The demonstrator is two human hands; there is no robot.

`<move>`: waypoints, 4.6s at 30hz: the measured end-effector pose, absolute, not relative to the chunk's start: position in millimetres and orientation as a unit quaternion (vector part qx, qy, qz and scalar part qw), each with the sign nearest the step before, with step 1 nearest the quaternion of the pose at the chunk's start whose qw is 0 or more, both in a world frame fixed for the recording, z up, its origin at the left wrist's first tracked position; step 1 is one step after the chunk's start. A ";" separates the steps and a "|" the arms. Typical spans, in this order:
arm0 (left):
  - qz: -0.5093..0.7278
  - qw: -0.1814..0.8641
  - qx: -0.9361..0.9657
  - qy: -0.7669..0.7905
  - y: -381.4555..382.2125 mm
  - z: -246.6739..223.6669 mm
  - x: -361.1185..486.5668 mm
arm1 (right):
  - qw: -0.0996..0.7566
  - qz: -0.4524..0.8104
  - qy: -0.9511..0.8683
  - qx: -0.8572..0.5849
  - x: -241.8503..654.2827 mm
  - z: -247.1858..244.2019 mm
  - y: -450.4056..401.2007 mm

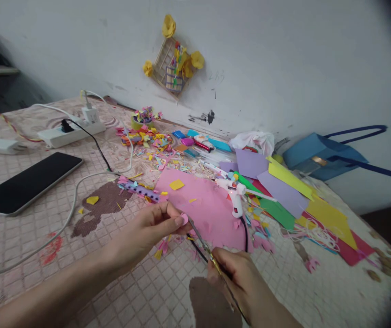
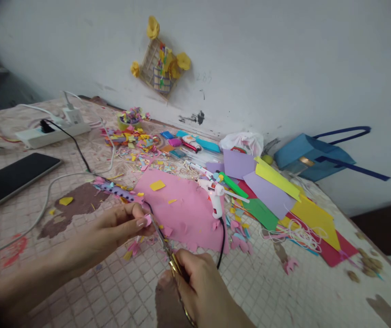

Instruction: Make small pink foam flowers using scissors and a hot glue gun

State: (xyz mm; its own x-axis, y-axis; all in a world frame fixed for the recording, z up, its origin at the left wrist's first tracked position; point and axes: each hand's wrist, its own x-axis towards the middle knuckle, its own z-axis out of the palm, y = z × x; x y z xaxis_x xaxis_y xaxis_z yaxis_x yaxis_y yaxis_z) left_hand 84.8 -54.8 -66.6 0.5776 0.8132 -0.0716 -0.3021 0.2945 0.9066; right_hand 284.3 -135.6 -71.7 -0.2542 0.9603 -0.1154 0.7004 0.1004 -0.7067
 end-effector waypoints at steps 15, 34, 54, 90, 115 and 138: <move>0.280 0.786 0.502 0.228 -46.8 -58.9 79.6 | 0.098 0.365 -0.721 -0.581 295.2 -50.6 -138.4; 0.220 0.845 0.438 0.212 -47.0 -66.1 79.5 | 0.086 0.531 -0.623 -0.568 295.5 -27.0 -137.7; 0.180 0.852 0.443 0.214 -47.9 -65.1 79.3 | 0.093 0.593 -0.619 -0.506 314.3 -35.1 -138.2; 0.176 0.866 0.418 0.213 -48.9 -65.2 79.2 | 0.094 0.614 -0.596 -0.509 318.5 -38.8 -137.9; 0.220 0.844 0.446 0.201 -49.0 -62.0 81.0 | 0.159 0.609 -0.592 -0.503 327.2 -55.8 -148.9; 0.203 0.822 0.494 0.199 -47.9 -66.5 77.9 | 0.113 0.604 -0.619 -0.489 330.8 -54.9 -136.1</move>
